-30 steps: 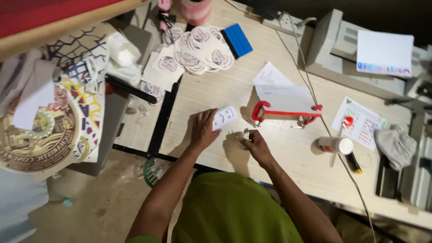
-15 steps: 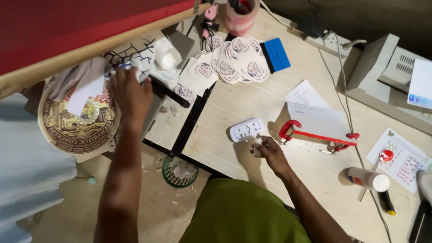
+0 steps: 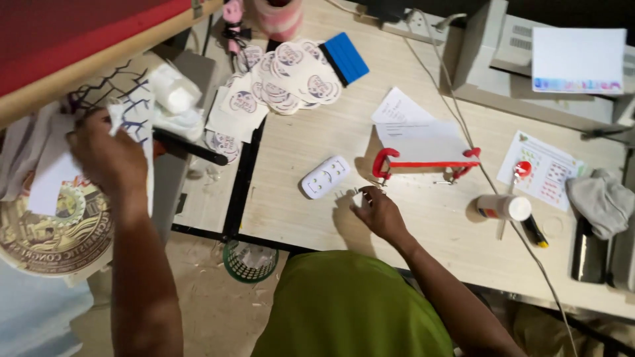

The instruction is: The person plugs a white power adapter into a power strip and connects it to a handheld UV curing lamp. They then hold the lamp over a red clamp on the table, activating the purple light to cure an object secured within the clamp.

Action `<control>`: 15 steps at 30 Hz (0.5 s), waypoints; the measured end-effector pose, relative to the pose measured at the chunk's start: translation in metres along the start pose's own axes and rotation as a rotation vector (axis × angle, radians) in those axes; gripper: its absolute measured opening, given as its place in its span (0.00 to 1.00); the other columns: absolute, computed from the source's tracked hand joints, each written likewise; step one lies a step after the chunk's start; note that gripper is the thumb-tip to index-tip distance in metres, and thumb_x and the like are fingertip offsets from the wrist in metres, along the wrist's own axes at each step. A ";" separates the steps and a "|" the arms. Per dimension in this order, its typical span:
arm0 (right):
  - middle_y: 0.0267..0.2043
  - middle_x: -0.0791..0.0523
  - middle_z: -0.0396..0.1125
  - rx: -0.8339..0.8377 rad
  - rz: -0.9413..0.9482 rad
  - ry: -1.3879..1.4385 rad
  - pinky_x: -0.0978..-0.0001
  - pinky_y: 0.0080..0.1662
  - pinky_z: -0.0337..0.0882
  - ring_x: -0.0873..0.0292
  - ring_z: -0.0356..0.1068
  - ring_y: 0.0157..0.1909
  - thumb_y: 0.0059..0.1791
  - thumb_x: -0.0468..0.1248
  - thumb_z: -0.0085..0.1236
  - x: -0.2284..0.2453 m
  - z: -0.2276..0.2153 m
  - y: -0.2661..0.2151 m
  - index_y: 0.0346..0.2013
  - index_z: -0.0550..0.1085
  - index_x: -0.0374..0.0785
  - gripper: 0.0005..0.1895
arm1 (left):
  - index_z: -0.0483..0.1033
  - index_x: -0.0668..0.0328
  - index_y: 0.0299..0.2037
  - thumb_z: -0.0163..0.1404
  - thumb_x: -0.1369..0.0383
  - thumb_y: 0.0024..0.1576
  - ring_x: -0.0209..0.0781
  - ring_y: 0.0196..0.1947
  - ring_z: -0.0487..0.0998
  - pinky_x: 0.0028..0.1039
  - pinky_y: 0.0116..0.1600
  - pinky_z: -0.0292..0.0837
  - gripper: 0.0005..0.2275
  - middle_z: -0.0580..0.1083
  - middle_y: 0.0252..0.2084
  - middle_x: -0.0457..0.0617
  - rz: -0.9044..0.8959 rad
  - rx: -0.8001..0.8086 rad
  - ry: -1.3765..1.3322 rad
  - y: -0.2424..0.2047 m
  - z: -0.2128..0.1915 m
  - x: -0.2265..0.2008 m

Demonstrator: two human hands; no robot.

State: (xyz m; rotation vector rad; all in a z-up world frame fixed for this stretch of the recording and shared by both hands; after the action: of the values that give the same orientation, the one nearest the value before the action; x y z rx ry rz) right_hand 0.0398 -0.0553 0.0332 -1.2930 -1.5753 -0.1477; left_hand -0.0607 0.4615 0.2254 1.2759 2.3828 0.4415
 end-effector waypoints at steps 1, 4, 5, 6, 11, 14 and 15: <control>0.43 0.48 0.73 -0.087 -0.102 -0.211 0.57 0.43 0.76 0.50 0.75 0.43 0.48 0.50 0.63 0.004 -0.006 -0.002 0.55 0.71 0.37 0.27 | 0.74 0.61 0.56 0.57 0.78 0.57 0.66 0.59 0.71 0.51 0.62 0.66 0.17 0.74 0.56 0.61 -0.041 0.031 -0.053 -0.003 -0.009 -0.008; 0.43 0.47 0.73 -0.225 -0.258 -0.491 0.55 0.41 0.75 0.46 0.74 0.43 0.44 0.49 0.67 0.003 -0.007 -0.007 0.51 0.71 0.37 0.28 | 0.70 0.57 0.59 0.55 0.76 0.57 0.51 0.54 0.75 0.43 0.53 0.70 0.19 0.73 0.55 0.53 -0.304 0.159 -0.508 -0.018 -0.049 -0.077; 0.43 0.46 0.73 -0.272 -0.323 -0.563 0.53 0.41 0.75 0.43 0.73 0.44 0.43 0.49 0.69 0.004 -0.006 -0.008 0.49 0.71 0.37 0.28 | 0.68 0.53 0.59 0.55 0.72 0.55 0.37 0.50 0.77 0.36 0.43 0.74 0.20 0.71 0.56 0.46 -0.534 0.258 -0.906 -0.032 -0.053 -0.106; 0.43 0.46 0.73 -0.274 -0.318 -0.560 0.53 0.41 0.75 0.43 0.73 0.44 0.43 0.49 0.69 0.000 -0.006 -0.008 0.49 0.71 0.37 0.28 | 0.68 0.53 0.59 0.55 0.72 0.55 0.37 0.50 0.77 0.36 0.43 0.74 0.20 0.71 0.56 0.46 -0.531 0.264 -0.905 -0.061 -0.025 -0.112; 0.42 0.45 0.72 -0.331 -0.434 -0.563 0.53 0.41 0.73 0.42 0.72 0.43 0.43 0.48 0.68 0.021 -0.015 -0.025 0.52 0.70 0.35 0.30 | 0.73 0.67 0.59 0.56 0.73 0.60 0.32 0.42 0.74 0.25 0.50 0.72 0.17 0.77 0.47 0.48 -0.383 0.624 -1.456 -0.181 0.060 -0.230; 0.43 0.45 0.72 -0.330 -0.399 -0.381 0.57 0.40 0.73 0.45 0.73 0.42 0.44 0.44 0.65 0.045 -0.040 -0.051 0.53 0.72 0.33 0.27 | 0.73 0.69 0.57 0.54 0.74 0.60 0.32 0.44 0.75 0.24 0.51 0.72 0.15 0.77 0.46 0.48 -0.497 0.790 -1.650 -0.221 0.063 -0.287; 0.43 0.45 0.72 -0.336 -0.396 -0.379 0.57 0.40 0.73 0.45 0.73 0.42 0.44 0.44 0.65 0.047 -0.043 -0.057 0.53 0.72 0.33 0.27 | 0.73 0.69 0.57 0.54 0.74 0.60 0.32 0.44 0.75 0.24 0.51 0.72 0.15 0.77 0.46 0.48 -0.492 0.796 -1.650 -0.224 0.063 -0.295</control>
State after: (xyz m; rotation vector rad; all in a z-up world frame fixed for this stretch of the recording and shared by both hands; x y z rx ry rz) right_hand 0.0286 -0.0760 0.1157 -1.2975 -2.1972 -0.4523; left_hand -0.0419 0.0991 0.1269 0.6180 1.1742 -1.3076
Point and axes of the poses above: each hand's wrist, its own y-axis towards the middle knuckle, its own z-axis out of the palm, x = y × z, the point moved 9 cm from there along y, towards the middle knuckle
